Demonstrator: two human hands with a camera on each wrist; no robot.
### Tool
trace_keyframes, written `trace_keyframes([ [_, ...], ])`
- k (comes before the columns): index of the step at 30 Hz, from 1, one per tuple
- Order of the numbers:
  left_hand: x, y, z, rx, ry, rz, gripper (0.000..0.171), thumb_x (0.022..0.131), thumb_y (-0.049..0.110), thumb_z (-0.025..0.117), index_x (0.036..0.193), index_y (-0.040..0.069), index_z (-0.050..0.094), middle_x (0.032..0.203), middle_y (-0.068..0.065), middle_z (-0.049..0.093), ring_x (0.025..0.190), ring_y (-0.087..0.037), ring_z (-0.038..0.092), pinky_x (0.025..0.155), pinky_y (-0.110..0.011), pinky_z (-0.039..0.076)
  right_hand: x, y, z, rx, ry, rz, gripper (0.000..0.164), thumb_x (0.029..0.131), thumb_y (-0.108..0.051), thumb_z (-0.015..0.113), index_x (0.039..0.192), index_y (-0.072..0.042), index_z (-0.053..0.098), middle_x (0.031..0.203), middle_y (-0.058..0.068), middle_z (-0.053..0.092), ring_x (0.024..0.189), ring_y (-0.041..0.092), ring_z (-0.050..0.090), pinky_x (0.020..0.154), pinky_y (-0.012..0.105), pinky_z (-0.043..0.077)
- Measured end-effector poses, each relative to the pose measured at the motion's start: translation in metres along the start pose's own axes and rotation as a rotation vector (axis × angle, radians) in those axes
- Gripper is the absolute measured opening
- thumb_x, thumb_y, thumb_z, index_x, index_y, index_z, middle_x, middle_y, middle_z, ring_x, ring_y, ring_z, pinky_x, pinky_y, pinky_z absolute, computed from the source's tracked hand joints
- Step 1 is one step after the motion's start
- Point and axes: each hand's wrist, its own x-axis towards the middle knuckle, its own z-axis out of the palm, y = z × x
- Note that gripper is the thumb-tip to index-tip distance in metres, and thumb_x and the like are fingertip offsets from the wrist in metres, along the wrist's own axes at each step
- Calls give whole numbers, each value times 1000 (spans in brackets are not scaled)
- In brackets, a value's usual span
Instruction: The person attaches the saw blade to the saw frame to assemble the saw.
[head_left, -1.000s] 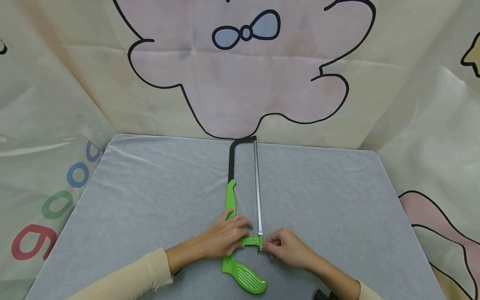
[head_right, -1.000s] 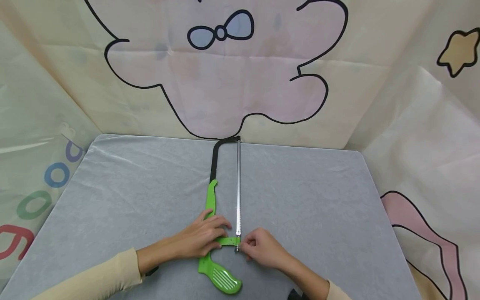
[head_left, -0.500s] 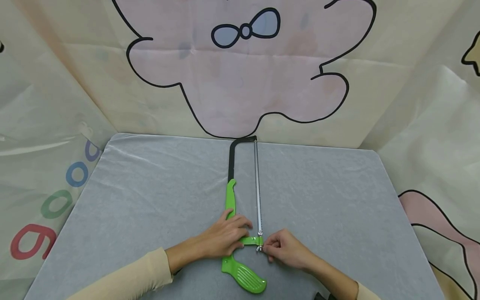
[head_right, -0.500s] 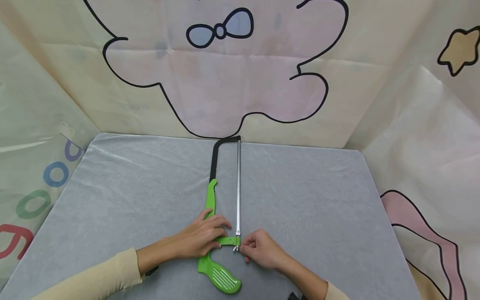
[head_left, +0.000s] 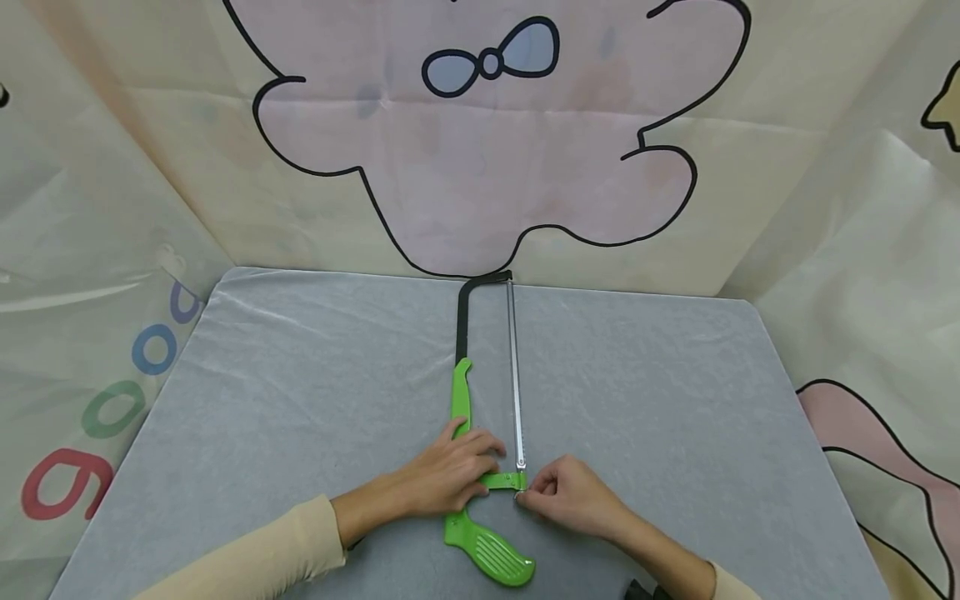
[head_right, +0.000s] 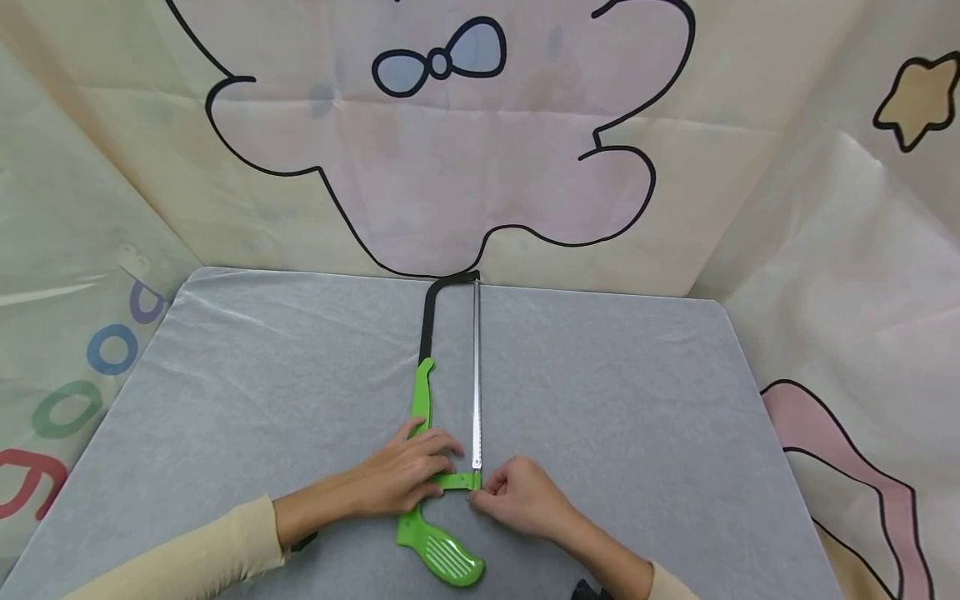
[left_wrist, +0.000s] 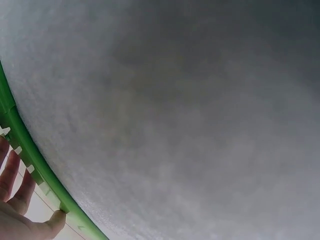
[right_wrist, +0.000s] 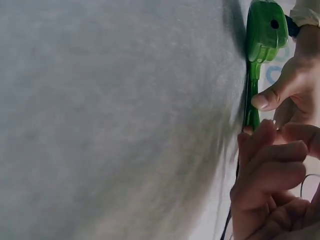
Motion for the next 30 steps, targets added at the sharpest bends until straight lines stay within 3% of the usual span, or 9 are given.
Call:
trace_keyframes([
  [7,0,0,1,4,11,4,18,86,27,76,101,17,72,124,3,60,121,-14,51,109,-59,31,1,-9,7,-286,175,-15,48,79,-43,80,47,-21,53,42,-20,39,38,-7,33,36,18,29],
  [12,-1,1,1,-4,19,1,17,86,26,76,100,16,72,124,3,60,121,-14,51,109,-60,31,2,-12,10,-367,205,-62,47,77,-42,81,45,-22,52,42,-21,39,39,-8,34,36,17,30],
  [18,-1,1,1,-4,26,5,17,86,25,77,100,17,72,124,3,60,121,-15,51,109,-60,31,2,-13,13,-392,231,-109,47,75,-37,81,45,-23,49,43,-24,35,40,-10,31,37,15,28],
  [30,-1,1,2,-3,25,6,17,86,26,76,100,17,71,124,2,60,121,-15,51,109,-59,31,2,-15,15,-368,210,-101,43,75,-29,77,45,-22,48,43,-24,34,41,-10,31,38,15,28],
])
